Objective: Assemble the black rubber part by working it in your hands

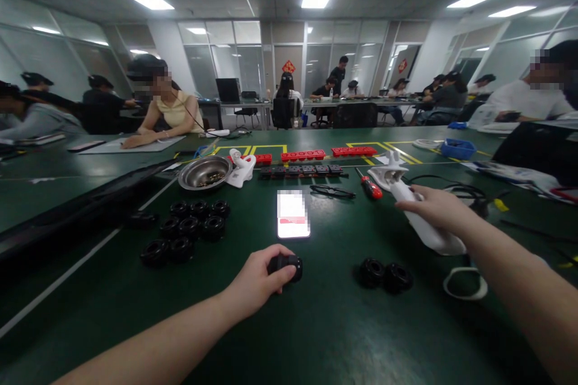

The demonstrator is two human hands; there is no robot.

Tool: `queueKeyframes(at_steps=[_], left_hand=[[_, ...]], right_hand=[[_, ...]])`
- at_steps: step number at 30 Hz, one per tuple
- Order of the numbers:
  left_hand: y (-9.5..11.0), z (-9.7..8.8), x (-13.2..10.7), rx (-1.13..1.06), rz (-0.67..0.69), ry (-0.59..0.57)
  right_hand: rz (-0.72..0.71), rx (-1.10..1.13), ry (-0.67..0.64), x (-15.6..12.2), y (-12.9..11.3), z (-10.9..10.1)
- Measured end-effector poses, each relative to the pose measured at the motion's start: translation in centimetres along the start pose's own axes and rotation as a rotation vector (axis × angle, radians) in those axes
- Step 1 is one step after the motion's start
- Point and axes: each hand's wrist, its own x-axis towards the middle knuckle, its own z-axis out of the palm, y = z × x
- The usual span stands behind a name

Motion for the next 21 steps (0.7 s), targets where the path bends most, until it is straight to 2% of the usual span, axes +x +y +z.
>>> queueKeyframes(at_steps=[3, 7, 14, 21], left_hand=[[0.0, 0.0, 0.1, 0.001, -0.001, -0.009], [-0.1, 0.0, 0.2, 0.017, -0.004, 0.004], [0.0, 0.0, 0.1, 0.038, -0.004, -0.007], [0.0, 0.0, 0.1, 0.042, -0.015, -0.01]], right_hand=[[-0.015, 0.045, -0.117, 0.2, -0.7, 0.6], [0.009, 0.073, -0.174, -0.1, -1.3, 1.1], [-0.018, -0.096, -0.078, -1.5, -3.1, 2.3], [-0.057, -0.167, -0.081, -1.8, -3.7, 3.3]])
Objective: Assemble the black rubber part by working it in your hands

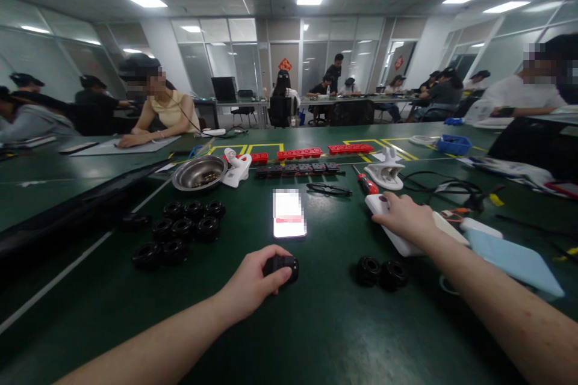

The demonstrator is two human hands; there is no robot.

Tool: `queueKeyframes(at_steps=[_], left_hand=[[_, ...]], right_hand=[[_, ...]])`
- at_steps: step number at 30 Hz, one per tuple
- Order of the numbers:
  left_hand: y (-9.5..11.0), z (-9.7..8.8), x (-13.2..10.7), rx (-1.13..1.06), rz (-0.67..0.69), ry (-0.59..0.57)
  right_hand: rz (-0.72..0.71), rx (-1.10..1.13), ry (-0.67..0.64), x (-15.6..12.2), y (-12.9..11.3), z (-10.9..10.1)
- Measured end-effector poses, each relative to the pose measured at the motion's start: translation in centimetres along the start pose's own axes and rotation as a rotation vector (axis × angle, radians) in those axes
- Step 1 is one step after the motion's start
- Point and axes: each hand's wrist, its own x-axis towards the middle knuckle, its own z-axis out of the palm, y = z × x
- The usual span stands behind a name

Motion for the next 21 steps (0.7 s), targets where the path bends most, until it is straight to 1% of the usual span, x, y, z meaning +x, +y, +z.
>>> queueKeyframes(at_steps=[9, 13, 16, 21], left_hand=[[0.1, 0.0, 0.1, 0.002, -0.001, 0.004], [0.0, 0.0, 0.1, 0.01, -0.009, 0.005], [-0.2, 0.0, 0.3, -0.004, 0.0, 0.01], [-0.1, 0.0, 0.2, -0.006, -0.002, 0.009]], right_hand=[[-0.019, -0.058, 0.01, 0.0, 0.1, 0.0], [0.008, -0.002, -0.023, 0.3, 0.3, 0.4], [0.049, 0.059, -0.065, 0.8, 0.9, 0.9], [0.043, 0.082, -0.077, 1.5, 2.3, 1.2]])
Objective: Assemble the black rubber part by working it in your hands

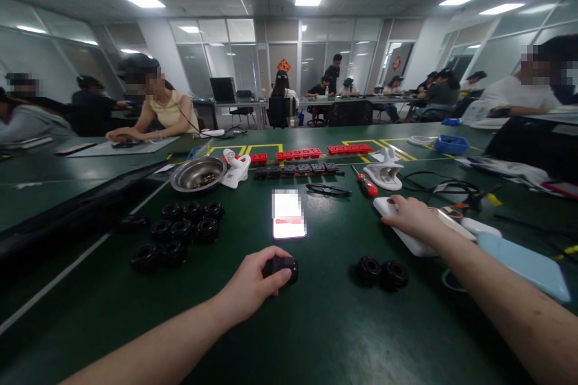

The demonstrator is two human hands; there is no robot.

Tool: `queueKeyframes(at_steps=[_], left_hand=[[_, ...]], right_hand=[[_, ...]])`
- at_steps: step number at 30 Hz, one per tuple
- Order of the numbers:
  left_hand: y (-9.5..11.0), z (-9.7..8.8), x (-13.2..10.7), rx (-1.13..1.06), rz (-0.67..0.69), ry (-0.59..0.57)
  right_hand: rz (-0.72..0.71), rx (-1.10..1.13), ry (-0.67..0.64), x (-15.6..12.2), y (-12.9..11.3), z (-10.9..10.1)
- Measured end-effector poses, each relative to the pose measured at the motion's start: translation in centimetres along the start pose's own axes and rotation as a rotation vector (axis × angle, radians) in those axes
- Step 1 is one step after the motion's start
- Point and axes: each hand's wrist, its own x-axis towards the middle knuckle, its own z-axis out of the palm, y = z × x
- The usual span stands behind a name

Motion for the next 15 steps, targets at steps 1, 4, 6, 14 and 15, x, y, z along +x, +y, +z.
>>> queueKeyframes(at_steps=[1, 4, 6, 14, 15], left_hand=[[0.1, 0.0, -0.1, 0.003, -0.003, -0.002], [0.3, 0.0, -0.2, 0.006, -0.017, -0.009], [0.3, 0.0, -0.1, 0.006, -0.015, -0.014], [-1.1, 0.2, 0.2, -0.035, 0.071, 0.045], [-1.5, 0.3, 0.0, -0.029, 0.137, 0.097]], right_hand=[[0.004, 0.002, 0.002, 0.1, 0.2, 0.0], [0.013, 0.01, 0.004, 0.0, 0.4, 0.0], [0.01, 0.014, 0.021, -0.4, 0.0, -0.4], [-0.529, 0.541, 0.338, -10.2, -7.8, -4.6], [-0.609, 0.672, 0.227, -11.9, -8.9, -4.3]])
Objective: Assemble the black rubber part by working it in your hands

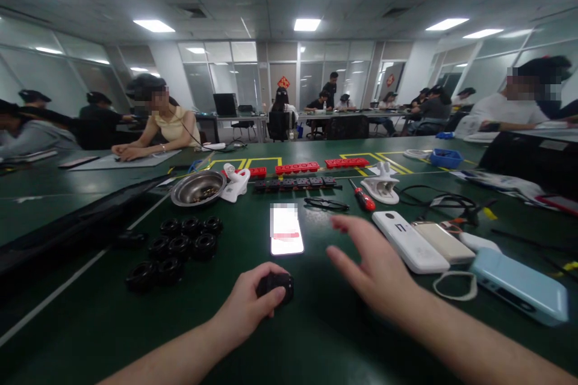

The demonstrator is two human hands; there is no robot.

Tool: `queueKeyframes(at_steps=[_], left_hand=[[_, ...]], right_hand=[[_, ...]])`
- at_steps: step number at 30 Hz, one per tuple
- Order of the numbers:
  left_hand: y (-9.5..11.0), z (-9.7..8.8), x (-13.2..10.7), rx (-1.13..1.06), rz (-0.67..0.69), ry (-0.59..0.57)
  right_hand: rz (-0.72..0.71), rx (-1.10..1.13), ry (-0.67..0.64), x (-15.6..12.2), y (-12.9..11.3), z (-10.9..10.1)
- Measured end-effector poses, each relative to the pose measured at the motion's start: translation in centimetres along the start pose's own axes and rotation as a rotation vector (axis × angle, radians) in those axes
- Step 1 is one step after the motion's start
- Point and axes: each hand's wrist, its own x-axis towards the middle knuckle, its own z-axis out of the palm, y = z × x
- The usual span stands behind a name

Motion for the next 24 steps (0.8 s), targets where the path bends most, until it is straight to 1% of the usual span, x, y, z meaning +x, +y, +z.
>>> queueKeyframes(at_steps=[1, 2, 3, 4, 5, 6, 7, 8, 10, 12, 14, 15, 18, 21, 24], left_hand=[[-0.4, 0.1, -0.3, 0.022, 0.096, 0.064], [-0.7, 0.3, -0.6, 0.064, 0.212, 0.129], [-1.0, 0.5, -0.9, 0.118, 0.322, 0.174], [-1.2, 0.7, -1.1, 0.177, 0.407, 0.183], [-1.3, 0.9, -1.2, 0.228, 0.453, 0.166], [-1.3, 1.0, -1.3, 0.266, 0.457, 0.134], [-1.2, 1.1, -1.2, 0.286, 0.427, 0.098], [-1.1, 1.1, -1.1, 0.286, 0.377, 0.063], [-0.7, 1.0, -0.8, 0.237, 0.278, -0.006], [-0.5, 0.8, -0.5, 0.179, 0.236, -0.058], [-0.3, 0.7, -0.5, 0.18, 0.24, -0.052], [-0.3, 0.7, -0.6, 0.204, 0.246, -0.037], [-0.3, 0.9, -0.7, 0.273, 0.255, -0.013], [-0.2, 0.9, -0.7, 0.243, 0.224, -0.059], [-0.2, 0.8, -0.5, 0.208, 0.15, -0.096]], right_hand=[[0.017, 0.177, -0.096, -1.0, -1.3, 1.1], [0.086, 0.375, -0.196, -2.0, -2.2, 2.3], [0.195, 0.559, -0.311, -2.9, -2.8, 3.5], [0.298, 0.7, -0.459, -3.6, -3.0, 4.7], [0.341, 0.789, -0.571, -4.2, -3.1, 5.6], [0.353, 0.827, -0.625, -4.5, -3.0, 6.3], [0.343, 0.825, -0.632, -4.7, -2.8, 6.8], [0.308, 0.786, -0.6, -4.7, -2.6, 6.9], [0.212, 0.644, -0.507, -4.4, -2.2, 6.6], [0.1, 0.475, -0.48, -3.8, -1.9, 6.0], [0.027, 0.348, -0.505, -3.4, -1.5, 5.5], [0.017, 0.318, -0.519, -3.2, -1.3, 5.4], [0.067, 0.334, -0.54, -3.0, -0.9, 5.6], [0.092, 0.358, -0.508, -3.3, -0.9, 5.9], [-0.004, 0.332, -0.429, -3.7, -1.2, 5.8]])
